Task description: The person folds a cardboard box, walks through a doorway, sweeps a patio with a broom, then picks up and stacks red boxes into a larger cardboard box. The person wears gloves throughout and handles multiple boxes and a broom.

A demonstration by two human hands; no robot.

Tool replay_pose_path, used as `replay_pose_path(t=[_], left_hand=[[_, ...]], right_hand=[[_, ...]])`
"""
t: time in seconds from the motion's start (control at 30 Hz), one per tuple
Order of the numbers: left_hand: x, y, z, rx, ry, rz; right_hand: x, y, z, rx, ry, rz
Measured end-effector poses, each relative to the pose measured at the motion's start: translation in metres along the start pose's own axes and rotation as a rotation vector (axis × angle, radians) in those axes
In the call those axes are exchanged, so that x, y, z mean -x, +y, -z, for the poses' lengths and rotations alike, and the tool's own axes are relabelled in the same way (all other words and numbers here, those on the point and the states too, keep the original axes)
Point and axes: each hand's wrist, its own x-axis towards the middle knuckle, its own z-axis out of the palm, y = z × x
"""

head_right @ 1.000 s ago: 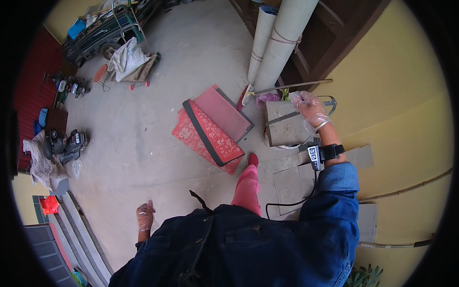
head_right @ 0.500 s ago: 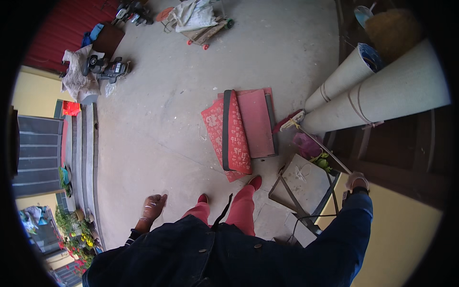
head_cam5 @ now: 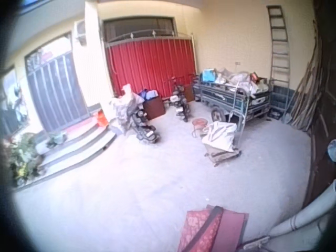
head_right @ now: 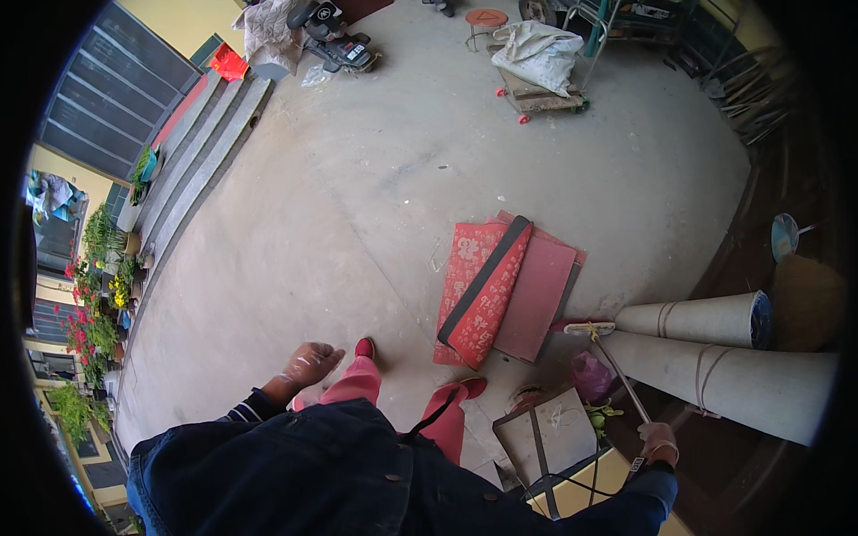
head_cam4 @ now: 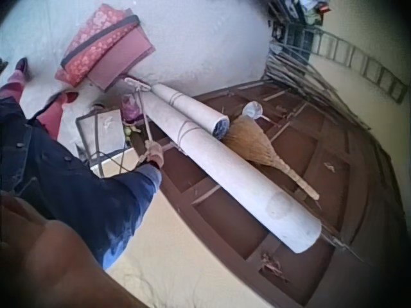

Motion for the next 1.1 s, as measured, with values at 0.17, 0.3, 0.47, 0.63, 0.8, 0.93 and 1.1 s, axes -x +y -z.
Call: replay_pose_path(t=[0.17,0.3,0.47,0.63,0.8,0.93,1.1], left_hand=[[-0.016,-0.070,0.047,0.035,0.006,0.018],[-0.039,-0.158,0.100,0.118,0.105,-0.019],[-0.052,-0.281,0.176,0.215,0.287,0.085],[-0.041,-0.390,0.223,0.447,0.463,0.316],[-0.047,-0.449,0.231,0.493,0.575,0.428],[-0.059,-0.468,0.245,0.591,0.551,0.508],[-0.082,-0.507,0.296,0.684,0.655,0.652]], right_hand=[[0.000,-0.085,0.161,0.097,0.021,-0.425],[0.011,-0.196,0.256,0.371,0.188,-0.451],[-0.017,-0.349,0.345,0.371,0.301,-0.547],[-0.085,-0.499,0.417,0.109,0.463,-0.289],[-0.178,-0.649,0.457,-0.247,0.586,-0.007],[-0.286,-0.745,0.493,-0.032,0.302,0.288],[-0.373,-0.879,0.543,0.569,0.170,0.641]])
